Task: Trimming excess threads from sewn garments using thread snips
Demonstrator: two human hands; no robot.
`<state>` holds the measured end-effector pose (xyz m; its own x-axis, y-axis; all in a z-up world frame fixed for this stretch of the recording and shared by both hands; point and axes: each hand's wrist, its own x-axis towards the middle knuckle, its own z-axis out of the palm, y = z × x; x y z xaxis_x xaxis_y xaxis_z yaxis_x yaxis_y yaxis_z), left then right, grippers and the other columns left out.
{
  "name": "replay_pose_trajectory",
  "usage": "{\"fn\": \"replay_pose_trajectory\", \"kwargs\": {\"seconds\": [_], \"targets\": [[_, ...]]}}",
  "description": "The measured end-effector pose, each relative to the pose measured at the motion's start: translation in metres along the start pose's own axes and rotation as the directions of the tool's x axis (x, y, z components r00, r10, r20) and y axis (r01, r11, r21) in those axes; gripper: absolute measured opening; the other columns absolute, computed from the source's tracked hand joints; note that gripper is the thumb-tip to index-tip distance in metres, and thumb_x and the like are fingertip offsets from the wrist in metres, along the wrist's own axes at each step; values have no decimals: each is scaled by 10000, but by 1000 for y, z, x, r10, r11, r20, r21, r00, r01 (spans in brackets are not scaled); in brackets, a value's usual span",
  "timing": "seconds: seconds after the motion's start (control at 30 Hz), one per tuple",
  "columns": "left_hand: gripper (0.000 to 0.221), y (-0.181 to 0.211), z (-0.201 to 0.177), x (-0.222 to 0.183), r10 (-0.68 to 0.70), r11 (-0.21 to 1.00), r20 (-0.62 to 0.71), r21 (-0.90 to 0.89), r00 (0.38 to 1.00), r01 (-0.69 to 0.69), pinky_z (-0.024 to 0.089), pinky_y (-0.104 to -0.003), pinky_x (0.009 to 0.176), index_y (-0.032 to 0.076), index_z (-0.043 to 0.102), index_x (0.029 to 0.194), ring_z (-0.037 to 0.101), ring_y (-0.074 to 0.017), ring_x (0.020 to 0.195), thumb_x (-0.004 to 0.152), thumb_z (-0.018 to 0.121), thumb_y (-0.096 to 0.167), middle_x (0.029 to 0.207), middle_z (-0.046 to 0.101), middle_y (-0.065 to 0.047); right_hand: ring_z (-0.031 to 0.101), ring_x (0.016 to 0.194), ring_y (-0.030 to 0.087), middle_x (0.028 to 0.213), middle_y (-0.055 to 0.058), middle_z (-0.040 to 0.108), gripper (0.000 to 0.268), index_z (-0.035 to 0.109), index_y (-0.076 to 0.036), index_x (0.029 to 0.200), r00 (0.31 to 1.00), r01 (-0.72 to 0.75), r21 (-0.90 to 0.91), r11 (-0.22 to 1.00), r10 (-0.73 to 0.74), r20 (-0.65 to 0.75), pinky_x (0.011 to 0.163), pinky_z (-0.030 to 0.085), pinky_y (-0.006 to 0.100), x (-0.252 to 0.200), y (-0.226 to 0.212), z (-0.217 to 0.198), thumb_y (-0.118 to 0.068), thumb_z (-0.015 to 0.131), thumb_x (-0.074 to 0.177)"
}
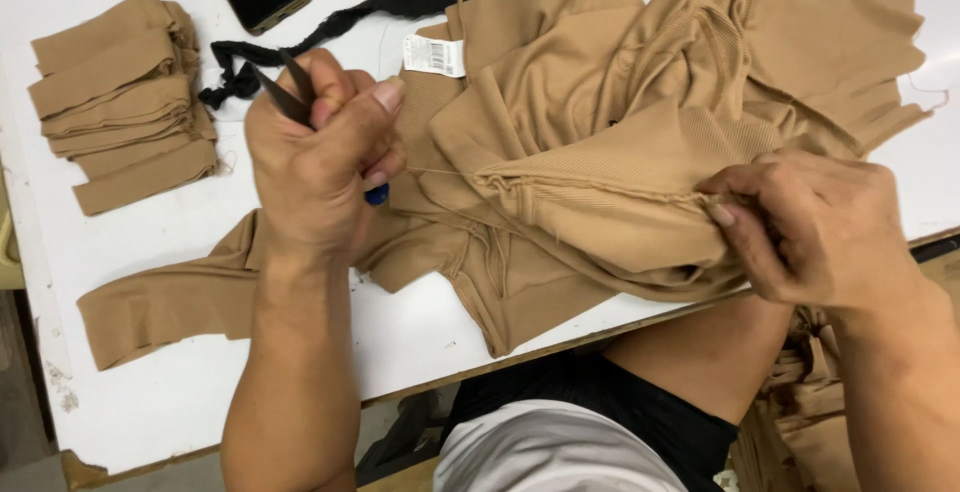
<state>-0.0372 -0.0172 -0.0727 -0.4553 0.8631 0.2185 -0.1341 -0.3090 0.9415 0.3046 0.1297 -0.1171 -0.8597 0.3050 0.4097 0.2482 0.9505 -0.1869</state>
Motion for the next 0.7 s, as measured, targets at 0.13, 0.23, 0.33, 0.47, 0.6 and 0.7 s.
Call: {"fn": "replay_pose_trajectory", "kwargs": {"seconds": [0.13,0.23,0.33,0.47,0.6,0.7], "targets": [[441,-5,-3,9,-79,996,-121,22,990,82,288,-224,392,198,343,734,275,-72,480,958,635,-44,618,293,52,646,657,303,795,155,681,293,654,73,916,986,86,95,992,-71,-150,558,477,371,-8,10,7,-207,634,1001],[438,-10,-11,12,-96,995,-163,8,982,98,287,-226,395,199,361,741,279,-65,481,959,638,-61,614,298,57,626,662,341,796,183,649,318,620,86,905,986,38,219,975,-1,-168,572,446,385,-19,12,13,-201,530,1008],[405,-16,-25,14,-62,997,-200,37,978,71,355,-234,403,201,411,749,345,-65,494,960,667,-31,635,366,64,576,753,287,871,161,596,228,555,35,987,953,-153,468,870,256,-165,692,424,363,-46,20,21,-185,506,1021],[434,-1,-23,18,-50,998,-270,-38,962,41,203,-233,410,198,323,742,221,-70,498,954,623,-34,626,251,49,520,797,269,885,148,527,138,481,-9,986,930,-180,447,876,300,-214,784,427,381,-54,15,23,-51,605,1028],[426,-2,-15,13,-29,999,-221,-40,975,20,223,-242,410,194,334,752,239,-72,499,955,639,-22,623,274,42,544,799,382,880,229,575,209,553,90,1003,908,-76,217,973,158,-388,727,404,443,-29,-36,7,-100,640,1017],[433,-1,-12,12,-26,999,-195,-48,980,17,230,-234,402,195,337,732,252,-72,501,959,628,-32,615,281,43,609,853,370,965,216,662,194,617,87,1059,950,-155,221,963,207,-236,813,490,437,5,-67,-12,-91,674,1005]]}}
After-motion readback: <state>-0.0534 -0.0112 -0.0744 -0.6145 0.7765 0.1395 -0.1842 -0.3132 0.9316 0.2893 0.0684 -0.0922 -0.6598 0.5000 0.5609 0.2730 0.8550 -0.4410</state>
